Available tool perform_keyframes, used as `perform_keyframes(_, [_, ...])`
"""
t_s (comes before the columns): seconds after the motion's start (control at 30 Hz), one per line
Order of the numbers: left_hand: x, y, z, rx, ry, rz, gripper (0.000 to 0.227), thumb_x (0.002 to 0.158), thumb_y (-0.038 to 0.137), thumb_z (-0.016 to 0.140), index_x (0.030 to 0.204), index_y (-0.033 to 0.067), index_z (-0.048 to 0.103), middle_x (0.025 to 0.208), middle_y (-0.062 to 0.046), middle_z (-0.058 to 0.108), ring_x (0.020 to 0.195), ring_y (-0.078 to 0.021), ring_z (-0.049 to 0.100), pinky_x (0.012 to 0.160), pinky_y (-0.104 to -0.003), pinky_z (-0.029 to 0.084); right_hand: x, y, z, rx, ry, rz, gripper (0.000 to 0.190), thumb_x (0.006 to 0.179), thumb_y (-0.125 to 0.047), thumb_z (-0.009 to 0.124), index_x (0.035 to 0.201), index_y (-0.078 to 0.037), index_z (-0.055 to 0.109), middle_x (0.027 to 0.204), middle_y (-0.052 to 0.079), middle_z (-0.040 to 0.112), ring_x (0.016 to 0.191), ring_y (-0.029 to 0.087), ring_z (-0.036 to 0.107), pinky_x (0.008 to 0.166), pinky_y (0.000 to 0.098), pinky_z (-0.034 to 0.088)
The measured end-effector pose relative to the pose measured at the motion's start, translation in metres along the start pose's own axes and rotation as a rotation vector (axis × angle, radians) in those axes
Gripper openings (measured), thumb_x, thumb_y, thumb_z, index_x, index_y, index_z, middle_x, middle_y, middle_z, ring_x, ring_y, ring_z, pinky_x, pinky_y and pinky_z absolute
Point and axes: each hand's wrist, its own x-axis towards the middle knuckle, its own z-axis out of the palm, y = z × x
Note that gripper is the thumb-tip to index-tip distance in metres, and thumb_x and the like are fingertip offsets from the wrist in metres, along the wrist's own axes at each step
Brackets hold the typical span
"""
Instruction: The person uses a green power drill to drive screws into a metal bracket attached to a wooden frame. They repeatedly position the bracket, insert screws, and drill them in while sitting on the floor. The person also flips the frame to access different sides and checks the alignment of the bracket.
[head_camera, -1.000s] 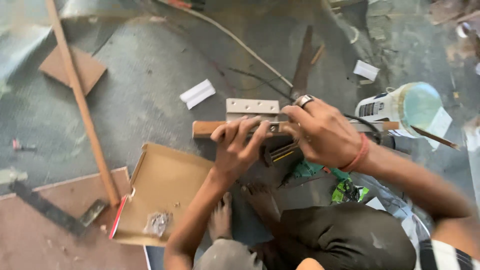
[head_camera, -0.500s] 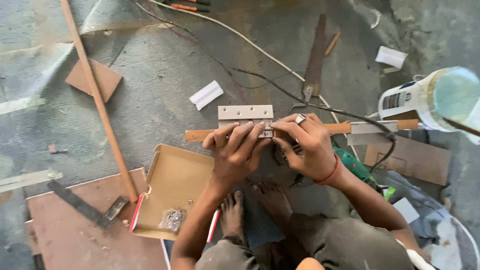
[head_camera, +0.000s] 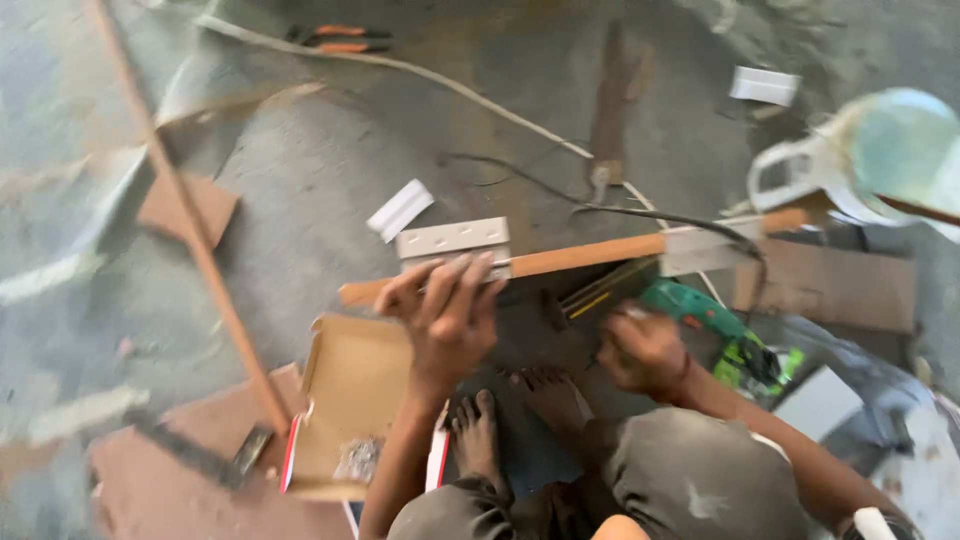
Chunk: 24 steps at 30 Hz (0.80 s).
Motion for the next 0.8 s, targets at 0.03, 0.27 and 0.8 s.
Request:
perform_keyframes(0.03, [0.001,0.001,0.001,0.005,-0.003,-0.002,0.025,0.090,0.023,0.083,0.115,0.0181,0.078,0.112,0.006,0.069,0.115,-0.0209,0.055,0.105,-0.043,0.025,-0.033,0.021,0.015,-0.118,-0.165,0.121,0.017,0.083,-0.007,0.067,0.100,-0.004,0.062,0.093,0.014,0.065,0.087,0.032,0.066,0.077,0.0462,0.056])
perform_keyframes(0.27, [0.000,-0.008,0.002,0.030,-0.020,0.026,0.025,0.090,0.027,0.086,0.112,0.0179,0.079,0.109,0.005,0.070,0.114,-0.0211,0.055,0.105,-0.043,0.024,-0.107,0.130,0.044,-0.507,-0.739,0.869,0.072,0.079,-0.021,0.073,0.141,-0.002,0.041,0.135,0.024,0.050,0.124,0.043,0.049,0.104,0.0656,0.037])
perform_keyframes(0.8, [-0.004,-0.007,0.008,0.054,-0.010,-0.058,0.026,0.094,0.019,0.085,0.118,0.0169,0.076,0.117,0.001,0.068,0.119,-0.0250,0.057,0.114,-0.044,0.031,-0.097,0.221,0.002,0.099,-1.001,1.019,0.068,0.061,-0.023,0.094,0.124,-0.012,0.072,0.102,0.013,0.081,0.091,0.026,0.076,0.082,0.0428,0.061])
